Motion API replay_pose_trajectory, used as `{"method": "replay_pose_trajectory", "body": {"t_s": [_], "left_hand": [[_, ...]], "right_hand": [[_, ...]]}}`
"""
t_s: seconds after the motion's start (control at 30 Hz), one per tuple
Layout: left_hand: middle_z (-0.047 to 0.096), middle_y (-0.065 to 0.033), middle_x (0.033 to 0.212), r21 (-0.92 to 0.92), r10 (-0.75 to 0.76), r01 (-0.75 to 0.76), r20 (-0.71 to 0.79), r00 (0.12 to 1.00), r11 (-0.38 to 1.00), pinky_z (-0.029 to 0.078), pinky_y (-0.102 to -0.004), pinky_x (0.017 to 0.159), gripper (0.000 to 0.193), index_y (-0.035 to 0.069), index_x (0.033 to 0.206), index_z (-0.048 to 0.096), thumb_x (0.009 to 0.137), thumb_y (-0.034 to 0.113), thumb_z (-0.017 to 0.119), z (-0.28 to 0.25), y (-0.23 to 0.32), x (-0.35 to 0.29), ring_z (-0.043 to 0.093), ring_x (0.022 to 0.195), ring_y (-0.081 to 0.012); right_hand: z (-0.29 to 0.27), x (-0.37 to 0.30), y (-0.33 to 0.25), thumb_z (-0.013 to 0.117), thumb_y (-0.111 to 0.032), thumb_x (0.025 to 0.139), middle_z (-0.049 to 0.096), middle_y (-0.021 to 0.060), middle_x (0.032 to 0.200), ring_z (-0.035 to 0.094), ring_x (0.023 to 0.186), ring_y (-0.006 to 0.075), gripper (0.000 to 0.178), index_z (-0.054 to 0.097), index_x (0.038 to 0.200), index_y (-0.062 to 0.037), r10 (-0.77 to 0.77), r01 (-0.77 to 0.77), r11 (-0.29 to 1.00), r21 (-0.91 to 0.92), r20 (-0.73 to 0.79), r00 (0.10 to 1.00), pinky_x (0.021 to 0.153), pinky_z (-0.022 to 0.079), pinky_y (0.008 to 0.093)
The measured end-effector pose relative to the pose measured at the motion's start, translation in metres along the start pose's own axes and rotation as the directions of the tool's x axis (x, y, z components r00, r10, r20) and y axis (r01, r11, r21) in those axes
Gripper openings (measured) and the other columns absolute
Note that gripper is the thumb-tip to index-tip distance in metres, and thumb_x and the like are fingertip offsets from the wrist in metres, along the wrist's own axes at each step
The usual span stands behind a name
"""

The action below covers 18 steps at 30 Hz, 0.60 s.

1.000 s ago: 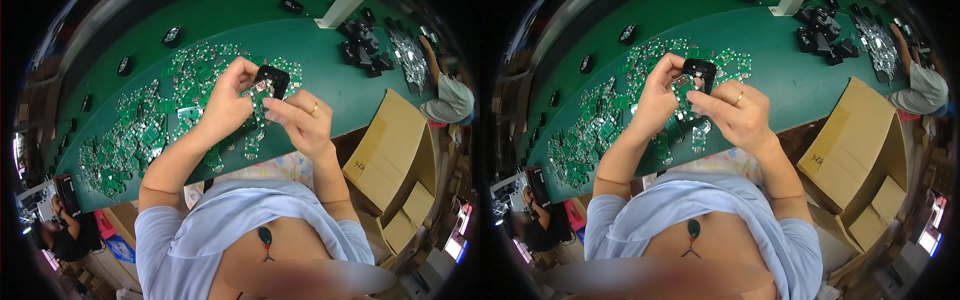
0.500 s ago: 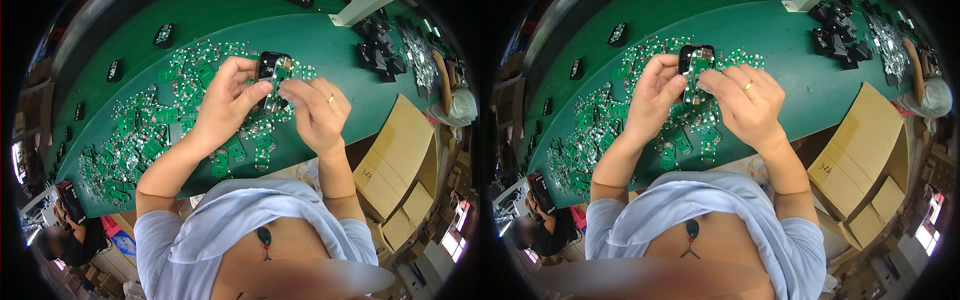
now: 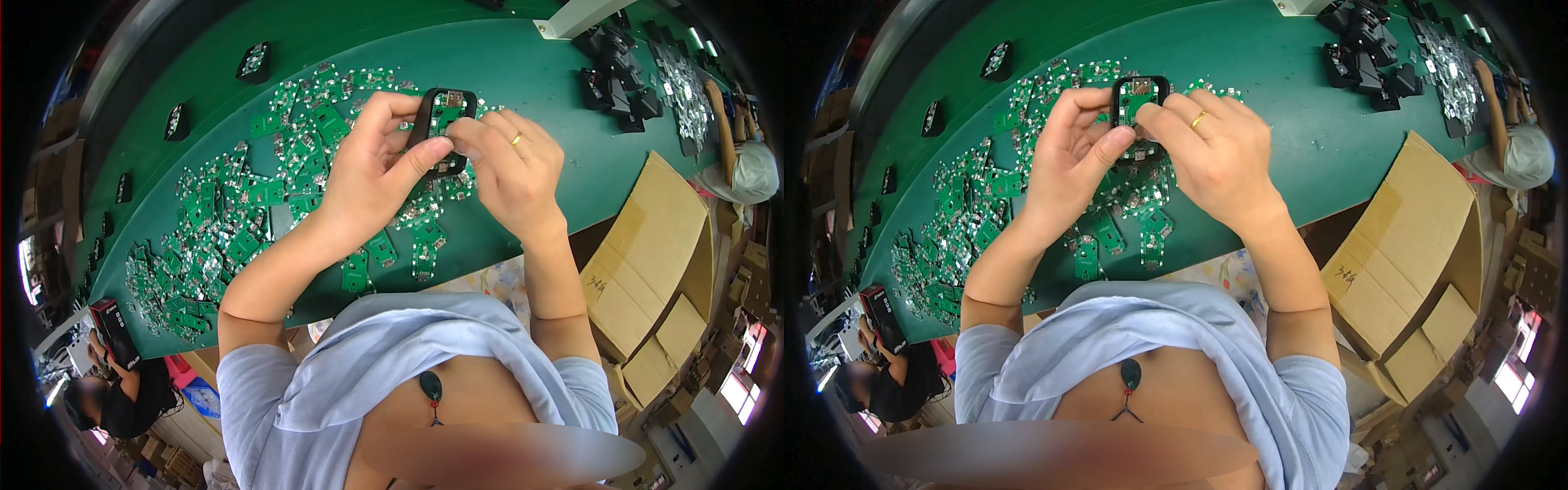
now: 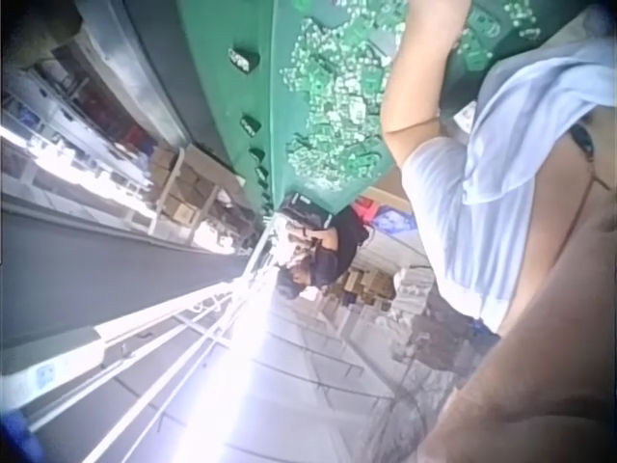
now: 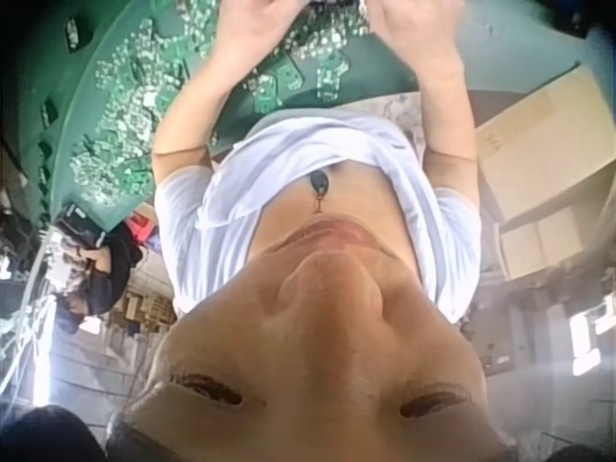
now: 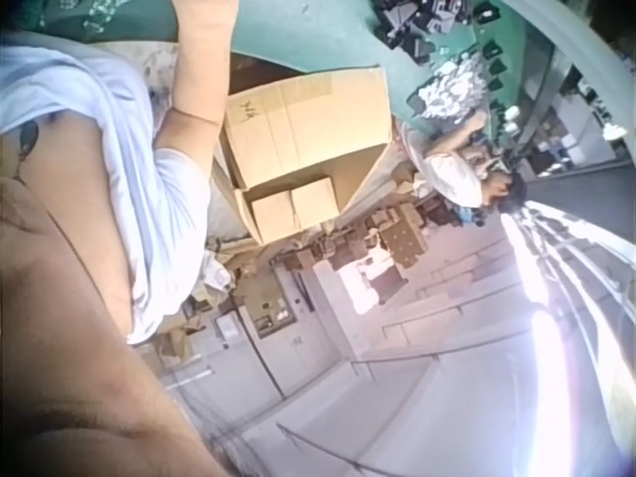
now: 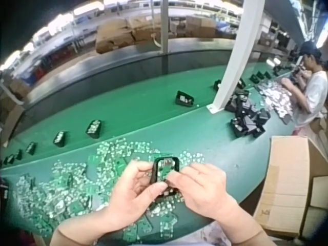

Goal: The person picks up a black plastic housing and a green circuit board, fits the board into the housing while tucking in the wires, and plugs a small white connector into the board. They then set the assembled unit aside and repeat the process with another set of components.

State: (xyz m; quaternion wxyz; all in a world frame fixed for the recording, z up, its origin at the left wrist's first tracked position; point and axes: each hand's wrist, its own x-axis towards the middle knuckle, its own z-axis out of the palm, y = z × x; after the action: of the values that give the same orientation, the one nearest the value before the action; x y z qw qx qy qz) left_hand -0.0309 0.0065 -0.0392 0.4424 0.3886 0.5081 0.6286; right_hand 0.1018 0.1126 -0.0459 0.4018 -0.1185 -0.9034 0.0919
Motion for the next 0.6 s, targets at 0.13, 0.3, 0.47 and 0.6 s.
{"method": "replay_pose_trajectory", "body": {"t_s": [0.13, 0.3, 0.47, 0.6], "left_hand": [[0.060, -0.0106, 0.099, 0.111, 0.006, -0.003, -0.029, 1.000, 0.994, 0.050, -0.0262, 0.075, 0.022, -0.001, 0.106, 0.048, 0.088, 0.005, 0.059, -0.016, -0.011, 0.028, 0.060, 0.087, -0.0131], [0.063, -0.0093, 0.087, 0.195, 0.024, 0.008, -0.158, 0.987, 0.981, 0.052, -0.0263, 0.058, 0.022, -0.004, 0.100, 0.054, 0.087, 0.013, 0.060, -0.062, -0.028, 0.124, 0.062, 0.074, -0.0134], [0.062, -0.0043, 0.073, 0.269, -0.086, 0.179, -0.326, 0.941, 0.946, 0.047, -0.0269, 0.051, 0.013, 0.003, 0.085, 0.064, 0.083, 0.015, 0.060, -0.119, -0.069, 0.230, 0.058, 0.063, -0.0120], [0.063, -0.0123, 0.076, 0.639, -0.105, 0.276, -0.292, 0.951, 0.718, 0.049, -0.0334, 0.058, 0.020, 0.002, 0.084, 0.065, 0.082, 0.022, 0.062, -0.132, -0.077, 0.263, 0.059, 0.065, -0.0224]], "right_hand": [[0.012, 0.004, 0.005, 0.065, -0.008, 0.077, 0.059, 0.0014, 0.074, 0.057, 0.061, 0.0182, 0.011, 0.063, 0.088, -0.0090, 0.286, -0.264, 0.903, 0.340, -0.017, 0.958, 0.049, 0.043, 0.0272], [0.034, 0.037, 0.077, 0.064, -0.009, 0.083, 0.062, 0.0075, 0.101, 0.058, 0.082, 0.0134, 0.024, 0.062, 0.106, -0.0052, 0.498, -0.504, 0.864, -0.010, -0.131, 0.857, 0.066, 0.047, 0.0256], [0.049, 0.050, 0.147, 0.070, -0.025, 0.077, 0.049, 0.0212, 0.122, 0.049, 0.112, 0.0357, 0.060, 0.043, 0.128, -0.0076, 0.498, -0.497, 0.866, -0.063, 0.006, 0.867, 0.091, 0.043, 0.0381], [0.079, 0.064, 0.189, 0.069, -0.023, 0.078, 0.051, 0.0207, 0.123, 0.052, 0.110, 0.0335, 0.062, 0.041, 0.130, -0.0052, 0.605, -0.568, 0.793, -0.220, 0.185, 0.774, 0.092, 0.043, 0.0380]]}}
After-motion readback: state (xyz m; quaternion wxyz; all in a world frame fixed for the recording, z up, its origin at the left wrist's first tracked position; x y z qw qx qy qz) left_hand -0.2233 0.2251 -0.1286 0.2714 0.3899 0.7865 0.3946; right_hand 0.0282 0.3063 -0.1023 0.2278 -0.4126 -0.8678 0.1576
